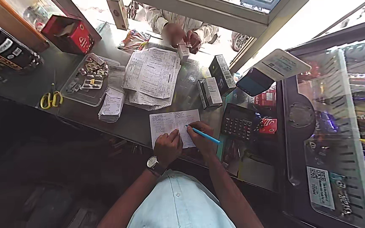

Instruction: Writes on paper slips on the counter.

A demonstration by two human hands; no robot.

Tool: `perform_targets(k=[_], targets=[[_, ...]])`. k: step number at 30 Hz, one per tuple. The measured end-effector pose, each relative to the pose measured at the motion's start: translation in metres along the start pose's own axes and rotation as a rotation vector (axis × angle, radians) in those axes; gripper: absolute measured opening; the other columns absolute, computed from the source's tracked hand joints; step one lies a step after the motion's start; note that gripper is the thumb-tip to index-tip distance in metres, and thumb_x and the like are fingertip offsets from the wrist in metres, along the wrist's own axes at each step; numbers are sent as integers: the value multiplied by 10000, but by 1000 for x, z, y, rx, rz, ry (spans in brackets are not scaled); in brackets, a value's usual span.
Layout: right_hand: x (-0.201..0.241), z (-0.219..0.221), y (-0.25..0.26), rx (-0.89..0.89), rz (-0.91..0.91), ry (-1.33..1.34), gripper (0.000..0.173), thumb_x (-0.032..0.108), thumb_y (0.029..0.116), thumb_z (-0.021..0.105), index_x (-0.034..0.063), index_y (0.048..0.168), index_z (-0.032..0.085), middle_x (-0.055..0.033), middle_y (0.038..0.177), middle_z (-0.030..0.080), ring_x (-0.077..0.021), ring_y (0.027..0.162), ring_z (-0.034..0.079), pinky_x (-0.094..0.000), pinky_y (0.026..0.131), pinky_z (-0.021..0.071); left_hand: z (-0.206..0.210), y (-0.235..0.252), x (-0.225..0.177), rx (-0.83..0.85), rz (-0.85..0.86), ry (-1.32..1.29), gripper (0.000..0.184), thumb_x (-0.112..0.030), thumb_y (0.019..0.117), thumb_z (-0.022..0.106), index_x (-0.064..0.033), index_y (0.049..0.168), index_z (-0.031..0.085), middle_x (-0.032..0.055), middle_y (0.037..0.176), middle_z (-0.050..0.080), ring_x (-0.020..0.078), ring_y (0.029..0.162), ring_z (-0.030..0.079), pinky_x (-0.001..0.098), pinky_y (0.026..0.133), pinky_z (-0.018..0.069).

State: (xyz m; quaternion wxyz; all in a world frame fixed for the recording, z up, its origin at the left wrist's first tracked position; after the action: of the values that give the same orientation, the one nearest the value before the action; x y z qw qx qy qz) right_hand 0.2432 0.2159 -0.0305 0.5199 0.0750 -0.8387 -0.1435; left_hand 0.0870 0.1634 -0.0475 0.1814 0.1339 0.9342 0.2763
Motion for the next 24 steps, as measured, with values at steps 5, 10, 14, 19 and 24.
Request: perform_targets(k=[5, 10, 14, 19, 24], targets=[[2, 3, -1, -56, -23, -115, 100, 103, 826, 676, 41, 794, 747, -12, 677, 686, -1, 591, 603, -164, 560, 491, 0, 0, -1, -14, 0, 14, 278, -238, 934, 569, -129, 961, 824, 6, 1111, 780, 174, 628, 644, 338, 551, 478], [-1, -5, -1, -89, 69, 49, 90, 91, 869, 652, 31, 852, 716, 12, 696, 678, -10, 583, 617, -179, 543, 519, 0, 0, 0, -16, 10, 24, 276, -240, 931, 572, -132, 961, 825, -4, 1136, 775, 170, 630, 643, 334, 552, 478], [-4, -12, 1, -30, 163, 382, 68, 15, 897, 611, 26, 882, 677, 34, 701, 667, -14, 549, 581, -173, 500, 481, 0, 0, -1, -5, 5, 15, 283, -234, 927, 564, -126, 952, 825, -11, 1161, 771, 169, 638, 655, 338, 554, 488], [-1, -12, 2, -11, 144, 333, 60, 21, 900, 634, 22, 889, 693, 24, 725, 679, -20, 578, 603, -174, 526, 503, 1, 1, -1, -19, -5, 8, 276, -233, 922, 570, -130, 937, 825, -15, 1145, 776, 171, 657, 675, 342, 566, 504], [-1, -11, 2, -12, 156, 333, 58, 21, 901, 637, 18, 898, 695, 17, 731, 684, -22, 585, 611, -176, 527, 507, 0, 2, -1, -19, 1, 0, 267, -224, 917, 575, -128, 931, 824, -11, 1151, 774, 159, 647, 673, 338, 559, 507]])
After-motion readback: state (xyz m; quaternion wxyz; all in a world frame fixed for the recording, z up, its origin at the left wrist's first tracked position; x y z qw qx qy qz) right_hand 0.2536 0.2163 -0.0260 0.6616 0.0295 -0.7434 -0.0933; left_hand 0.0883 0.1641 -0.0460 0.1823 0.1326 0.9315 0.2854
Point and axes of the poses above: each hand's wrist, its own y-axis towards the middle knuckle, its own z-axis out of the palm, x = y × z, the point moved 3 cm from there along y, towards the middle knuckle
